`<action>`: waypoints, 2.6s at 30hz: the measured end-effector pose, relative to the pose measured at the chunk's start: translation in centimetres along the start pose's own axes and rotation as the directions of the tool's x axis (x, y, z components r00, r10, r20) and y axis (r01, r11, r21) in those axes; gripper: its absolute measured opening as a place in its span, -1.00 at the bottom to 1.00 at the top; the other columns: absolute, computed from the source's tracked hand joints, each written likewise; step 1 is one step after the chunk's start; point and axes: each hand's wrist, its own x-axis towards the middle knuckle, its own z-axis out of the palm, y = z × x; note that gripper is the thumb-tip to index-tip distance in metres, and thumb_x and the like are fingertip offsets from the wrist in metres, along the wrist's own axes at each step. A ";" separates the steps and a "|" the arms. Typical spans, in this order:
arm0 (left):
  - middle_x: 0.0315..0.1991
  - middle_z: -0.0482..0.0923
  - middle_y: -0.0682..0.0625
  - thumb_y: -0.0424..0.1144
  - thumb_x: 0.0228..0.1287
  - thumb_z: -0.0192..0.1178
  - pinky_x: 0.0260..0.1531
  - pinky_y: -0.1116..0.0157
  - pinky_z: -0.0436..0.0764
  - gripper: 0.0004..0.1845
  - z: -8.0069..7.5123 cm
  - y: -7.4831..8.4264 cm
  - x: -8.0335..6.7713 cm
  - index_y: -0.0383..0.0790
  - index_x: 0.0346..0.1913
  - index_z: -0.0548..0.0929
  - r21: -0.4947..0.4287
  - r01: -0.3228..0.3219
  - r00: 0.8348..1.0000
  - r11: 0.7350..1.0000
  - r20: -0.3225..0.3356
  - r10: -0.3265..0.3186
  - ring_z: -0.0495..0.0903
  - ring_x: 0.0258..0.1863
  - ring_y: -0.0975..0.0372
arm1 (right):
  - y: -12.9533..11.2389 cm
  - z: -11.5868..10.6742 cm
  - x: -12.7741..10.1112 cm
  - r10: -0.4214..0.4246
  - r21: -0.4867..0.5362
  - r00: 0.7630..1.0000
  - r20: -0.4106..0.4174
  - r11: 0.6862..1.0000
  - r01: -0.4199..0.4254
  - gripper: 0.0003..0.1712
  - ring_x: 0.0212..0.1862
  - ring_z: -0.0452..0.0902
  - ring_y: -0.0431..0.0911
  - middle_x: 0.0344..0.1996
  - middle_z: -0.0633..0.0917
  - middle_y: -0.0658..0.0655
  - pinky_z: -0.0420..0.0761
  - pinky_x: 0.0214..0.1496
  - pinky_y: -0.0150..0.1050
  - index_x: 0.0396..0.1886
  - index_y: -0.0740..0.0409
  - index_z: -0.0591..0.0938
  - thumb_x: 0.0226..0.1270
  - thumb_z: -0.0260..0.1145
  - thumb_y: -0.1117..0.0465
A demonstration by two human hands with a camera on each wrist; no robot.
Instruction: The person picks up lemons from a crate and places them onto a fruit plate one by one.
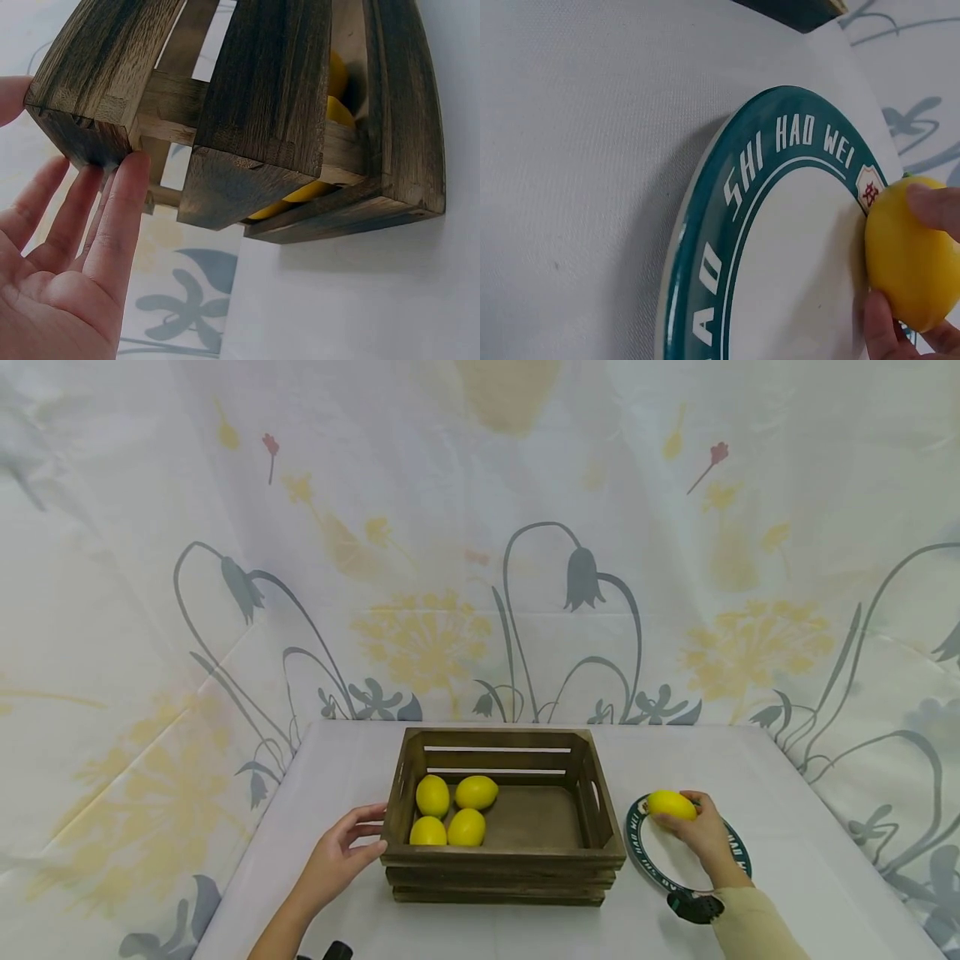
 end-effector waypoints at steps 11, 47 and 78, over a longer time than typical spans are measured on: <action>0.09 0.45 -0.19 -0.36 0.14 0.28 -0.12 0.41 0.54 -0.52 0.1 0.1 0.0 -0.36 0.14 0.45 -0.009 -0.006 1.000 1.000 0.007 0.006 0.49 -0.06 0.20 | 0.0 -0.7 -0.3 0.038 -0.022 0.999 -0.005 0.999 -0.038 -0.06 0.13 0.12 0.37 0.19 0.15 0.59 0.23 0.19 0.22 0.31 0.42 0.07 0.16 0.33 -0.01; 0.09 0.44 -0.20 -0.37 0.17 0.25 -0.13 0.39 0.55 -0.53 -0.1 -0.2 0.1 -0.38 0.15 0.44 -0.012 -0.031 0.999 0.999 0.018 0.031 0.49 -0.07 0.27 | 4.7 -1.7 2.8 -0.194 -0.047 0.970 -0.143 0.981 0.189 -0.11 0.02 0.40 0.16 0.07 0.38 0.33 0.59 -0.17 -0.29 0.26 0.22 0.27 0.09 0.35 -0.19; 0.10 0.44 -0.22 -0.40 0.17 0.24 -0.13 0.38 0.55 -0.54 0.0 -0.4 0.0 -0.40 0.14 0.44 -0.020 -0.044 0.999 0.999 0.014 0.044 0.49 -0.08 0.29 | -9.2 -0.6 -4.7 -0.313 0.170 0.944 -0.103 0.930 0.327 -0.35 0.03 0.37 0.09 0.04 0.42 0.30 0.45 -0.20 -0.61 0.19 0.33 0.31 0.20 0.35 0.16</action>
